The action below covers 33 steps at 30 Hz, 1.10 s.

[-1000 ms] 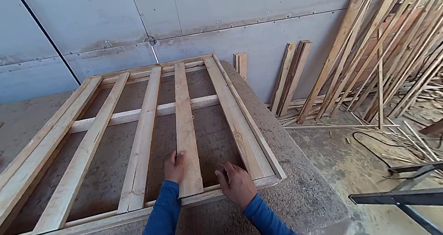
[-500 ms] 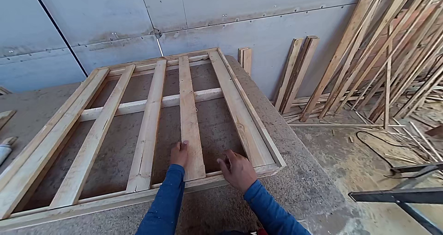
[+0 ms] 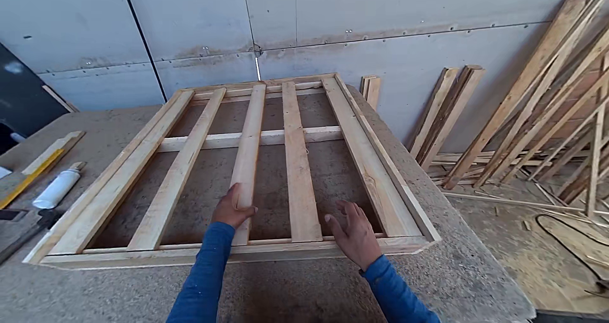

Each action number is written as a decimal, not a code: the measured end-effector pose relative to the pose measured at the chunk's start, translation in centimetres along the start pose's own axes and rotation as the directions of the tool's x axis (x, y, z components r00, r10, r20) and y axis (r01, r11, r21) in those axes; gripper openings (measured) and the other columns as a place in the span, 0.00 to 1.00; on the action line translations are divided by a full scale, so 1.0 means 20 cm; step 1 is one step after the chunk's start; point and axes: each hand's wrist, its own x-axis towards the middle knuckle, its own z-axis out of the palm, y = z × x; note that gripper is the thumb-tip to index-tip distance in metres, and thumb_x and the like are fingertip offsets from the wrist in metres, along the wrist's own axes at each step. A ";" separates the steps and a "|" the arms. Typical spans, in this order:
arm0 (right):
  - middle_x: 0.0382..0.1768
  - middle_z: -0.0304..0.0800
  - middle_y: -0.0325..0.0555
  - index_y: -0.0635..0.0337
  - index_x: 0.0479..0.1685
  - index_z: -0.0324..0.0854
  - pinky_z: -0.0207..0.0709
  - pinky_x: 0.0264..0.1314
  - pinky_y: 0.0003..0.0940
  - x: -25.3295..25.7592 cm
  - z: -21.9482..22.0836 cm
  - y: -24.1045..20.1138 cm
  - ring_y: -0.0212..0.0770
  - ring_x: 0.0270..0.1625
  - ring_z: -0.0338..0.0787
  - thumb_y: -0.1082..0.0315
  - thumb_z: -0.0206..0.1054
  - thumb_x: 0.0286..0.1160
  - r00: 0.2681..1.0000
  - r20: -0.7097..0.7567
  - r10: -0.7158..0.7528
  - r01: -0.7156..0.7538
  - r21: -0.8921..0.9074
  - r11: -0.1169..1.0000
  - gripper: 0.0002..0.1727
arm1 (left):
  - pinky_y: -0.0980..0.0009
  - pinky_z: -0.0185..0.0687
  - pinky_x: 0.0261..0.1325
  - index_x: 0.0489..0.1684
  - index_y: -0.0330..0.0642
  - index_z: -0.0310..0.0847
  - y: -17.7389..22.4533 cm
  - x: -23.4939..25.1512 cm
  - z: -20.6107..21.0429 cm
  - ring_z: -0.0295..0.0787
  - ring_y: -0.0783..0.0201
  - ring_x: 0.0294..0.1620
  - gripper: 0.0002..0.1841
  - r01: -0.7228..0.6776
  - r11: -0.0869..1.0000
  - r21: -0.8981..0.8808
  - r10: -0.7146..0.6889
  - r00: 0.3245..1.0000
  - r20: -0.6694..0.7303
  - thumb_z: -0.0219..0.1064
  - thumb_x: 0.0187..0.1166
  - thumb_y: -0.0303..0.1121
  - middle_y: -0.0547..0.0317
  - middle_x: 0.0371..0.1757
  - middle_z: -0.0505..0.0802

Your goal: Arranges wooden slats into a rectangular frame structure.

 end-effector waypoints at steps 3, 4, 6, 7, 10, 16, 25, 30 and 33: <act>0.61 0.92 0.43 0.55 0.69 0.84 0.80 0.73 0.44 -0.01 0.07 -0.05 0.41 0.66 0.89 0.32 0.58 0.76 0.999 0.016 0.034 -0.032 -0.080 0.996 0.39 | 0.35 0.77 0.72 0.92 0.69 0.61 -0.03 0.02 -0.01 0.83 0.39 0.72 0.60 0.025 1.000 -0.018 -0.025 0.999 0.033 0.90 0.46 0.59 0.39 0.74 0.84; 0.59 0.93 0.43 0.55 0.68 0.85 0.81 0.71 0.44 -0.01 0.08 -0.05 0.42 0.64 0.90 0.31 0.57 0.77 0.999 0.015 0.028 -0.026 -0.123 0.992 0.38 | 0.37 0.78 0.72 0.92 0.69 0.61 -0.04 0.04 -0.01 0.83 0.40 0.72 0.60 0.051 0.999 -0.001 -0.051 0.998 0.038 0.89 0.45 0.60 0.40 0.74 0.84; 0.51 0.95 0.41 0.53 0.67 0.85 0.87 0.62 0.44 0.00 0.09 -0.03 0.40 0.54 0.94 0.32 0.57 0.79 1.000 0.002 0.008 -0.008 -0.153 0.988 0.36 | 0.40 0.78 0.72 0.92 0.66 0.62 -0.05 0.11 -0.01 0.84 0.42 0.71 0.61 0.091 0.996 0.020 -0.092 0.995 0.047 0.88 0.43 0.62 0.41 0.74 0.85; 0.47 0.96 0.39 0.53 0.67 0.85 0.89 0.57 0.44 -0.02 0.08 -0.02 0.38 0.49 0.95 0.33 0.58 0.79 1.000 -0.016 0.003 -0.006 -0.156 0.988 0.35 | 0.40 0.79 0.72 0.92 0.66 0.62 -0.06 0.12 -0.03 0.84 0.41 0.71 0.61 0.103 0.994 0.028 -0.104 0.993 0.059 0.88 0.44 0.62 0.39 0.74 0.84; 0.39 0.95 0.37 0.52 0.65 0.87 0.90 0.48 0.46 -0.14 0.02 -0.08 0.38 0.41 0.94 0.35 0.63 0.76 0.995 -0.095 -0.015 -0.003 -0.185 0.983 0.33 | 0.36 0.79 0.69 0.93 0.73 0.57 -0.11 0.08 -0.14 0.83 0.36 0.70 0.61 0.093 0.992 0.080 -0.100 0.991 0.093 0.87 0.48 0.63 0.33 0.78 0.79; 0.36 0.95 0.37 0.52 0.63 0.86 0.89 0.44 0.54 -0.20 0.00 -0.13 0.41 0.39 0.94 0.31 0.63 0.72 0.981 -0.190 -0.045 -0.005 -0.253 0.967 0.36 | 0.34 0.78 0.66 0.94 0.76 0.53 -0.17 0.06 -0.21 0.85 0.35 0.67 0.61 0.066 0.994 0.082 -0.074 0.993 0.096 0.86 0.49 0.65 0.33 0.76 0.81; 0.37 0.95 0.37 0.51 0.66 0.85 0.90 0.44 0.51 -0.23 0.00 -0.10 0.40 0.38 0.94 0.31 0.62 0.73 0.983 -0.172 -0.064 0.019 -0.252 0.968 0.36 | 0.37 0.75 0.75 0.95 0.61 0.55 -0.23 0.03 -0.32 0.78 0.36 0.76 0.59 -0.007 0.999 -0.043 0.014 0.989 0.149 0.82 0.57 0.67 0.32 0.82 0.74; 0.49 0.94 0.46 0.56 0.71 0.81 0.88 0.53 0.58 -0.21 -0.01 -0.07 0.47 0.50 0.94 0.31 0.59 0.73 0.968 -0.214 -0.134 0.082 -0.234 0.969 0.40 | 0.34 0.76 0.71 0.74 0.48 0.82 -0.61 0.01 -0.73 0.76 0.33 0.74 0.44 -0.110 0.963 0.246 0.185 0.934 -0.305 0.84 0.57 0.63 0.40 0.76 0.81; 0.59 0.89 0.56 0.59 0.71 0.80 0.83 0.63 0.62 -0.25 0.00 -0.18 0.56 0.61 0.89 0.36 0.61 0.74 0.946 -0.294 -0.138 0.091 -0.167 0.982 0.38 | 0.32 0.76 0.71 0.93 0.58 0.57 -0.81 0.08 -0.78 0.76 0.32 0.75 0.65 0.107 0.955 0.275 -0.065 0.985 -0.158 0.85 0.46 0.70 0.38 0.85 0.71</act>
